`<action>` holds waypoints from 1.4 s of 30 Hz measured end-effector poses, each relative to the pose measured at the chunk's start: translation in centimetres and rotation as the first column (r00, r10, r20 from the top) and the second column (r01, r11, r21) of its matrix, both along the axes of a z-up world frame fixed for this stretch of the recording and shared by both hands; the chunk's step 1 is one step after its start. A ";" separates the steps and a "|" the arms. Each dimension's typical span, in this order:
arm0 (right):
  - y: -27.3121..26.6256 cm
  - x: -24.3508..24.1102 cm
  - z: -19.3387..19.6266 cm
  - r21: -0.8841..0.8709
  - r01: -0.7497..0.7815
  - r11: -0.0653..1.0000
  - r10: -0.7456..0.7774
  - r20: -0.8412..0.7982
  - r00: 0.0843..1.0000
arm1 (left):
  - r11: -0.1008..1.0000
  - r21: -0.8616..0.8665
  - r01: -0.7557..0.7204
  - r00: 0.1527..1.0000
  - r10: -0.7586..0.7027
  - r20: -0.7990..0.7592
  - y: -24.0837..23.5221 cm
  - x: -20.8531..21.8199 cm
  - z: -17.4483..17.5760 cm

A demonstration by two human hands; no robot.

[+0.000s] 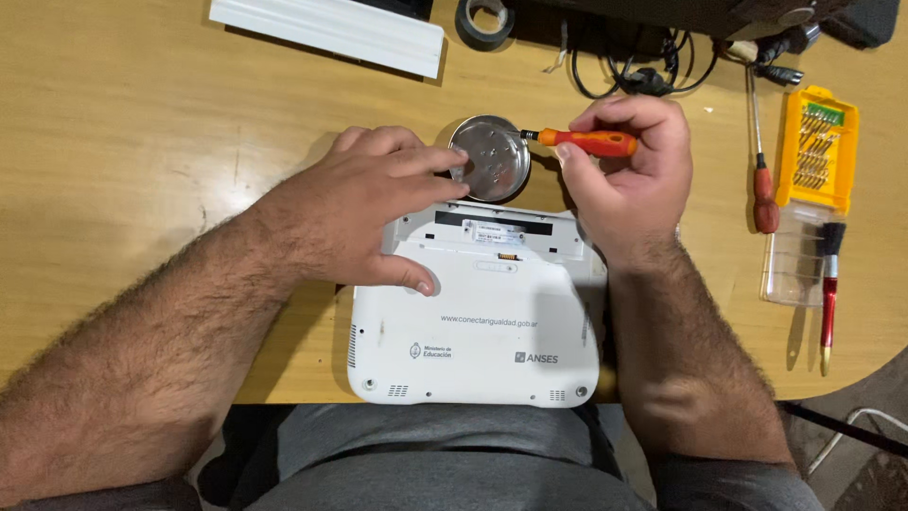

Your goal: The person uses a screwdriver to tighten screws on the back of a white electronic device. They place removed screws into a small metal container and continue securing the device's casing.

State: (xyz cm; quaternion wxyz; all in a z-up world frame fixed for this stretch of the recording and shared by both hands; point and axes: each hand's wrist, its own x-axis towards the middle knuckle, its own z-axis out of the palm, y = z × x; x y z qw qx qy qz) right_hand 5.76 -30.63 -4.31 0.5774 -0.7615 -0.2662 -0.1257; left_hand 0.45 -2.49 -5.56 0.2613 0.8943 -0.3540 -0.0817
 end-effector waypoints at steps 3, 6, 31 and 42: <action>0.3 -0.5 0.7 -0.163 0.033 0.986 -0.031 0.012 0.999 | 1.000 -0.017 0.005 1.000 -0.004 0.025 0.1 -0.1 -0.1; 0.8 -1.2 1.8 -0.307 0.047 0.951 -0.072 -0.071 0.995 | 0.999 -0.033 0.004 1.000 -0.004 0.020 0.1 -0.2 0.0; -0.2 -0.3 0.7 -0.091 -0.133 0.987 0.142 0.101 0.985 | 0.996 -0.081 -0.041 0.999 0.039 -0.030 -0.3 -0.2 -0.1; 1.1 -3.7 1.5 0.249 -0.168 0.954 0.198 -0.098 0.975 | 0.890 -0.420 -0.176 0.966 0.238 0.099 -1.7 -0.8 0.3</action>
